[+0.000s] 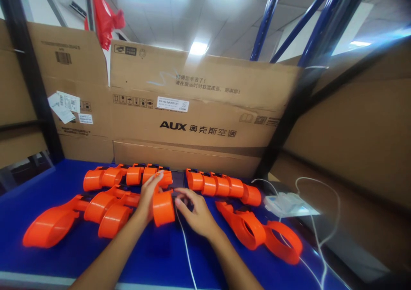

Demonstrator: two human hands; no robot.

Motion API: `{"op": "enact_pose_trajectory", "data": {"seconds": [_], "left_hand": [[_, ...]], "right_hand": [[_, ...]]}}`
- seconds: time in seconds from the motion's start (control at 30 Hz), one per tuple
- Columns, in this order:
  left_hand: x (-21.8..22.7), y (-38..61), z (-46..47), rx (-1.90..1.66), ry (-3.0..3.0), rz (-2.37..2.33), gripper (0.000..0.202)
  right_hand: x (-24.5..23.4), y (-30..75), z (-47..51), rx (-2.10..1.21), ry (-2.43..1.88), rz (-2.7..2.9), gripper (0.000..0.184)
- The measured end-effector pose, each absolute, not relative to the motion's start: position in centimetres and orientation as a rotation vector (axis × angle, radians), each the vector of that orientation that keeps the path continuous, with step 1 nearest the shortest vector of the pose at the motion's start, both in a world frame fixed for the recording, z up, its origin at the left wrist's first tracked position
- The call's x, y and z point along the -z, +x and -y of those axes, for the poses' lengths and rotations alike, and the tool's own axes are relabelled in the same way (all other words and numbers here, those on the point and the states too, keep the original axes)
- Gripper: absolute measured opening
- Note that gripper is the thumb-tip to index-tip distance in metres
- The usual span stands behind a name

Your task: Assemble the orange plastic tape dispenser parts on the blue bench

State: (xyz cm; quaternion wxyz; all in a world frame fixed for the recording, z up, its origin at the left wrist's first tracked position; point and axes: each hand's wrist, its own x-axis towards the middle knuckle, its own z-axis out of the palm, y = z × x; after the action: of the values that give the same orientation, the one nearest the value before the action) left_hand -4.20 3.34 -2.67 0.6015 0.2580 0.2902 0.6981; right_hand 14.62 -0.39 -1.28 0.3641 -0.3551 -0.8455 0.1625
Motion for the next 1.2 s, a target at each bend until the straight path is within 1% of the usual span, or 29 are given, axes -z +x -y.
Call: {"op": "enact_pose_trajectory", "data": {"seconds": [0.13, 0.17, 0.2, 0.27, 0.37, 0.43, 0.47, 0.53, 0.6, 0.63, 0.73, 0.8, 0.87, 0.93, 1.03, 1.1, 1.2], "left_hand": [[3.1, -3.9, -3.4, -1.705, 0.723, -0.799, 0.056], [3.1, -3.7, -3.3, -1.706, 0.765, -0.828, 0.059], [3.0, -3.6, -3.1, -1.705, 0.812, -0.857, 0.061], [2.8, -3.2, -2.2, -1.717, 0.923, -0.911, 0.063], [2.0, -3.2, 0.1, -1.772, 1.118, -0.98, 0.06], [1.1, -3.9, 2.1, -1.739, 1.378, -1.015, 0.058], [0.5, -4.5, 3.0, -1.61, 1.719, -1.062, 0.061], [-1.0, -6.0, 4.4, -1.246, 2.319, -1.127, 0.077], [-2.3, -7.6, 5.2, -0.943, 2.676, -1.164, 0.09], [-2.8, -8.4, 5.4, -0.827, 2.787, -1.161, 0.091], [-3.5, -10.4, 5.4, -0.679, 2.959, -1.136, 0.086], [-3.4, -11.5, 5.4, -0.682, 3.002, -1.126, 0.084], [-3.4, -12.6, 5.7, -0.701, 3.013, -1.131, 0.085], [-3.4, -13.8, 6.1, -0.679, 3.004, -1.15, 0.085], [-3.5, -15.2, 7.0, -0.55, 2.98, -1.16, 0.086], [-3.4, -15.7, 7.5, -0.469, 2.955, -1.171, 0.085], [-2.8, -16.0, 8.0, -0.375, 2.919, -1.172, 0.081]], "right_hand": [[0.8, 14.5, 1.2, -0.726, -0.685, 2.155, 0.074], [0.8, 14.4, 1.3, -0.773, -0.669, 2.148, 0.081], [0.8, 14.3, 1.4, -0.795, -0.679, 2.138, 0.083], [0.9, 14.1, 1.4, -0.814, -0.716, 2.08, 0.079], [0.9, 14.2, 1.1, -0.789, -0.777, 1.956, 0.076], [0.9, 14.2, 1.0, -0.757, -0.816, 1.903, 0.076], [1.0, 14.2, 1.0, -0.755, -0.825, 1.894, 0.077], [1.0, 14.1, 1.0, -0.784, -0.809, 1.894, 0.079], [1.0, 13.8, 1.2, -0.838, -0.767, 1.906, 0.083], [1.0, 13.6, 1.4, -0.867, -0.742, 1.914, 0.085], [0.9, 13.2, 1.9, -0.953, -0.66, 1.97, 0.092], [0.8, 13.1, 2.2, -0.978, -0.614, 2.037, 0.101], [0.6, 13.1, 2.5, -0.904, -0.646, 2.128, 0.105], [0.5, 13.1, 2.6, -0.729, -0.743, 2.269, 0.096], [0.5, 12.9, 2.8, -0.44, -0.882, 2.519, 0.069], [0.6, 12.7, 2.8, -0.333, -0.915, 2.61, 0.054], [0.8, 12.8, 2.8, -0.276, -0.916, 2.608, 0.04]]}}
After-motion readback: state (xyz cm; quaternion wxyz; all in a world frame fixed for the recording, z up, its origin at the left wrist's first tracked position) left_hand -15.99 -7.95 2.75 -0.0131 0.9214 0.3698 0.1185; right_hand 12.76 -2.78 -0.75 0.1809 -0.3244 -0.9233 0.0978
